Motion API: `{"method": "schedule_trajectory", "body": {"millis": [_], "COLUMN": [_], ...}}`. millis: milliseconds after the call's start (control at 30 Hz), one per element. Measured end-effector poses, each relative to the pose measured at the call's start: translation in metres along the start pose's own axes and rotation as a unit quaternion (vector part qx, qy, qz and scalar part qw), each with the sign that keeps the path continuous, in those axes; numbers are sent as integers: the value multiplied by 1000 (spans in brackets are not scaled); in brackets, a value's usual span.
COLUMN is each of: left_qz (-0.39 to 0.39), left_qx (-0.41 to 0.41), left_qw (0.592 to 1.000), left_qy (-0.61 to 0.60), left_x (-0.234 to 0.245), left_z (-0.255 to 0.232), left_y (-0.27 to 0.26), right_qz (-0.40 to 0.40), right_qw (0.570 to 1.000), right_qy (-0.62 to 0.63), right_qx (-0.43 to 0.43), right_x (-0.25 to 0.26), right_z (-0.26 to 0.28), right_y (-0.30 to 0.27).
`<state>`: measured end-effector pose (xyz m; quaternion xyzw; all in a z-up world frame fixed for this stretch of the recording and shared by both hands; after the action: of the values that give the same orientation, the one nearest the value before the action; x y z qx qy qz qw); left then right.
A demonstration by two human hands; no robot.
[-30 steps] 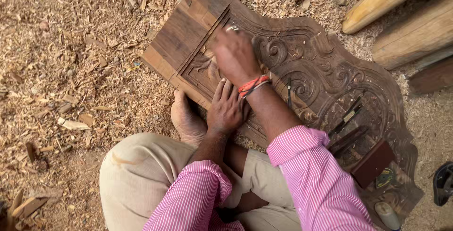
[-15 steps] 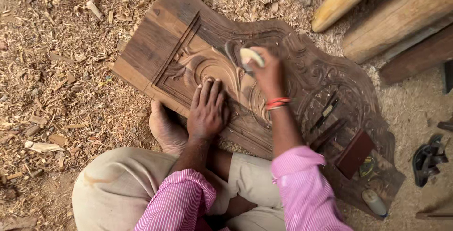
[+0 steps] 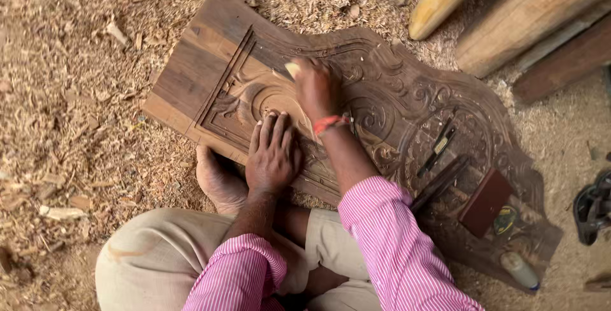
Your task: The person sits on the floor and carves a decorative wooden panel using a chisel and a wooden mallet. They repeatedly strike the chisel to shape the wood and occasionally use a sanding block to smooth the surface.
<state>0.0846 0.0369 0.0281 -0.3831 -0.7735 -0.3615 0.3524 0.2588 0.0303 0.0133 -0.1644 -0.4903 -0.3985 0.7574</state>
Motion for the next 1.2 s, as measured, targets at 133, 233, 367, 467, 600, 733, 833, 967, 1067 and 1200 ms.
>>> {"method": "schedule_trajectory", "body": {"millis": [133,233,367,467,600,733,833,967,1067,1200], "left_qz": [-2,-2,1,-4,26,21,15,21,61,69], "left_qx": [4,1,6,-1,7,2,9,13,16,20], "left_qw": [1000,1000,1000,1000,1000,1000,1000,1000,998,997], "left_qy": [0,-1,1,7,7,13,-7,6,31,35], "left_x": [-4,-4,-1,-1,-13,-9,-4,-4,-15,-18], "left_z": [3,2,0,1,7,2,3,3,2,2], "left_y": [-2,-3,-2,-4,-4,-4,-3,-2,-5,-7], "right_qz": [8,-33,3,87,79,366,206,-92,-165,-233], "right_qw": [998,998,997,988,979,901,924,933,885,951], "right_qy": [-58,-54,62,103,146,104,321,335,350,-22], "right_qx": [5,19,49,78,118,-209,-39,-98,-259,-202], "right_x": [6,4,-8,-13,-3,-25,19,61,52,99], "right_z": [-16,-15,-1,0,13,-17,-31,-185,-274,-226], "right_y": [-42,-42,10,31,32,0,7,-63,-151,-196]}}
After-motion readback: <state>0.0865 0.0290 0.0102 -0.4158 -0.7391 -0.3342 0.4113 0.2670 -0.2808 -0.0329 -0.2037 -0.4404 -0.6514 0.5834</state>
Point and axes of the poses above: each hand's wrist, its own y-axis towards the middle knuckle, its own x-axis out of the back of the hand, z = x × y, the point moved 9 cm from there along y, towards the middle knuckle, and after that the axes turned 4 degrees about -z, right-handed, at the moved point
